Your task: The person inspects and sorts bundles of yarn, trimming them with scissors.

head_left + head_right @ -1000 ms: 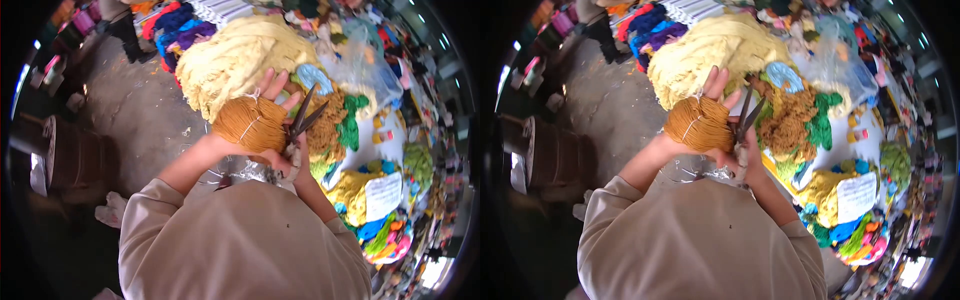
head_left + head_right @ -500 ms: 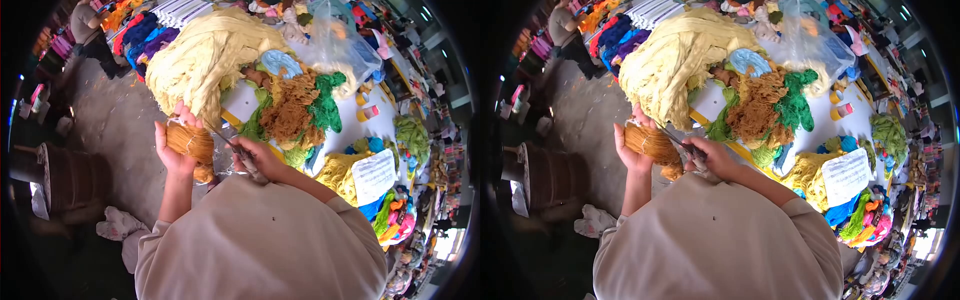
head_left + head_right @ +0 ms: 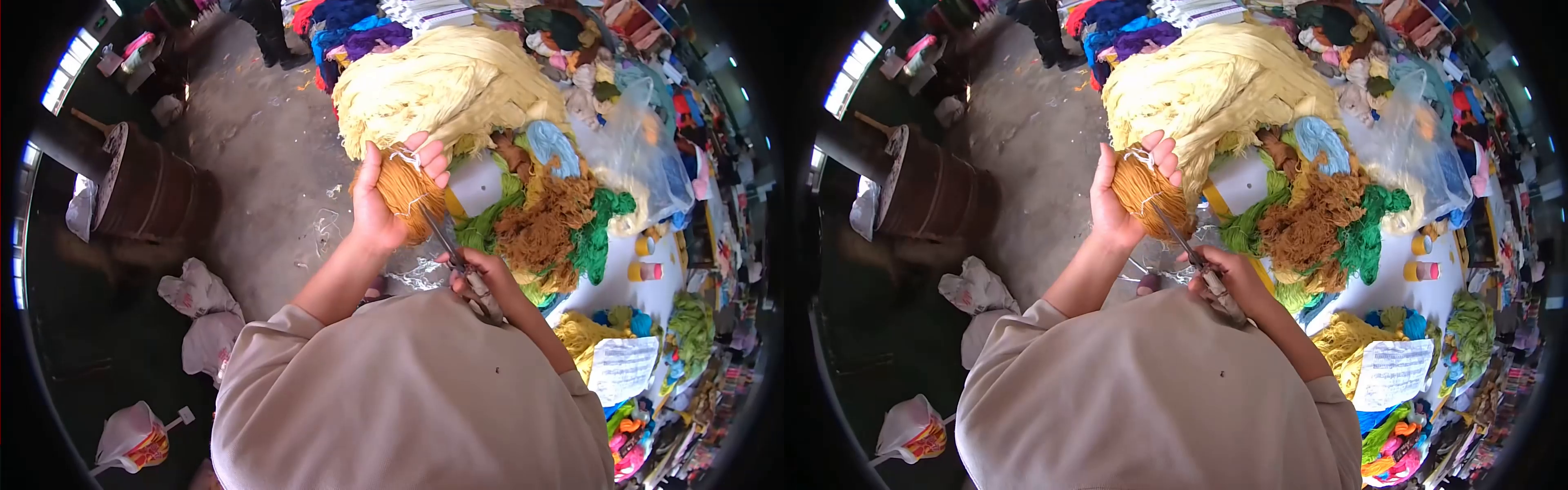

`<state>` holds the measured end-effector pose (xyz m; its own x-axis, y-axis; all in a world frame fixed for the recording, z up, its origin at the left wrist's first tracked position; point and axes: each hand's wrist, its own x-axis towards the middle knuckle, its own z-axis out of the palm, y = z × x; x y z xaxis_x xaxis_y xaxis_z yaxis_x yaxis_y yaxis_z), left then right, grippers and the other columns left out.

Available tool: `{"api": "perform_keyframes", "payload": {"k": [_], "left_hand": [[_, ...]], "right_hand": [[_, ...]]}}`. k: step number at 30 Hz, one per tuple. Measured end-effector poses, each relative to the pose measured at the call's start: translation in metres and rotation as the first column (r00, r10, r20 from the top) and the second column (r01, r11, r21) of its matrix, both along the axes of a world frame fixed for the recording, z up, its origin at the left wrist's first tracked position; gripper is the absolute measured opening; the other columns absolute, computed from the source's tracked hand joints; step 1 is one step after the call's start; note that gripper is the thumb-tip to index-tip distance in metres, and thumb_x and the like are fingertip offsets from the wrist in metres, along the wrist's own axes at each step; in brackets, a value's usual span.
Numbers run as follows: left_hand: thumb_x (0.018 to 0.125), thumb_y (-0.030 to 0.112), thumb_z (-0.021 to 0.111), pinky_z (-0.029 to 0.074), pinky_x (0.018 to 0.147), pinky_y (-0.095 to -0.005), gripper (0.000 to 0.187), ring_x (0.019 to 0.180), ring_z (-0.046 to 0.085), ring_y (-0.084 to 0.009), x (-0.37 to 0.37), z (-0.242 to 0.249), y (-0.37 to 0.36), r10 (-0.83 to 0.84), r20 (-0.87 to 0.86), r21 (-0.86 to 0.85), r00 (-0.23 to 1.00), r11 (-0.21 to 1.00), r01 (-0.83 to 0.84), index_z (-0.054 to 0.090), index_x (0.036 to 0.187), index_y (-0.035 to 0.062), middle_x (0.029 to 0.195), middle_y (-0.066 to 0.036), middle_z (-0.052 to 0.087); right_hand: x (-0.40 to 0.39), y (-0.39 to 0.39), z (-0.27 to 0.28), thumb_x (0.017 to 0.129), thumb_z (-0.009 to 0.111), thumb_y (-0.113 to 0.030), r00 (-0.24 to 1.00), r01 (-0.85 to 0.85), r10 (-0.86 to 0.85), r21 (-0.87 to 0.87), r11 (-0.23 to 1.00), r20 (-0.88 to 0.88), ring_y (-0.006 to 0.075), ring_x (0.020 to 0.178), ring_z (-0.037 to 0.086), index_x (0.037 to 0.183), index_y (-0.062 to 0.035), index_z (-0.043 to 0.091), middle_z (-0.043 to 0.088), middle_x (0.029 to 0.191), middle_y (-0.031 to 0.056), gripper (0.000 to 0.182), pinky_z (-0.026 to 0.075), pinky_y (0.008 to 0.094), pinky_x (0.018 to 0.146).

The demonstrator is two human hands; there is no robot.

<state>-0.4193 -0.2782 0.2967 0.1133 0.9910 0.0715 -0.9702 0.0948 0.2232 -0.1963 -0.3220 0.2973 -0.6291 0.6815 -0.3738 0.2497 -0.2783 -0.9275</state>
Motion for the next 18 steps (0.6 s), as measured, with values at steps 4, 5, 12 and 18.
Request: {"api": "perform_keyframes", "payload": {"k": [4,5,12,18], "left_hand": [[0.098,0.059,0.042,0.048,0.1,-0.0442,0.074,0.111,0.062,-0.0283,0.003,-0.001,0.003,0.012,-0.068,-0.007,0.998,1.0,-0.013,0.043,0.14,-0.0018,0.13,-0.018,0.06],[0.099,0.059,0.042,0.048,0.1,-0.0444,0.074,0.112,0.062,-0.0285,0.004,0.001,0.003,0.016,-0.084,-0.016,0.996,1.0,-0.018,0.043,0.141,-0.0018,0.131,-0.019,0.059],[0.099,0.056,0.044,0.045,0.104,-0.0452,0.073,0.121,0.057,-0.0322,0.011,-0.002,0.006,-0.045,-0.144,-0.022,0.988,0.999,0.043,0.037,0.145,-0.0007,0.137,-0.022,0.053],[0.097,0.058,0.046,0.042,0.108,-0.0468,0.078,0.132,0.048,-0.0348,0.014,-0.004,0.002,-0.125,-0.123,0.05,0.984,0.99,0.132,0.033,0.148,0.0007,0.148,-0.021,0.042]], "right_hand": [[-0.002,0.005,0.003,0.098,0.051,-0.007,0.999,0.037,-0.038,-0.049,0.998,-0.031,0.0046,0.063,0.059,0.12,-0.0063,0.065,0.068,0.076,0.0016,0.026,0.044,0.0192,0.055],[-0.002,0.007,0.005,0.098,0.05,-0.008,0.999,0.038,-0.039,-0.048,0.998,-0.033,0.0047,0.063,0.06,0.12,-0.0064,0.065,0.068,0.077,0.0019,0.027,0.044,0.0193,0.055],[-0.009,0.007,0.011,0.099,0.05,-0.009,0.999,0.036,-0.035,-0.031,0.999,0.011,0.0076,0.068,0.064,0.121,-0.0064,0.064,0.069,0.079,0.0033,0.026,0.049,0.0212,0.062],[-0.009,0.004,0.016,0.083,0.072,0.0,0.999,0.038,-0.035,0.365,0.93,-0.015,0.0076,0.07,0.061,0.119,-0.0057,0.061,0.067,0.083,0.003,0.038,0.049,0.0234,0.065]]}}
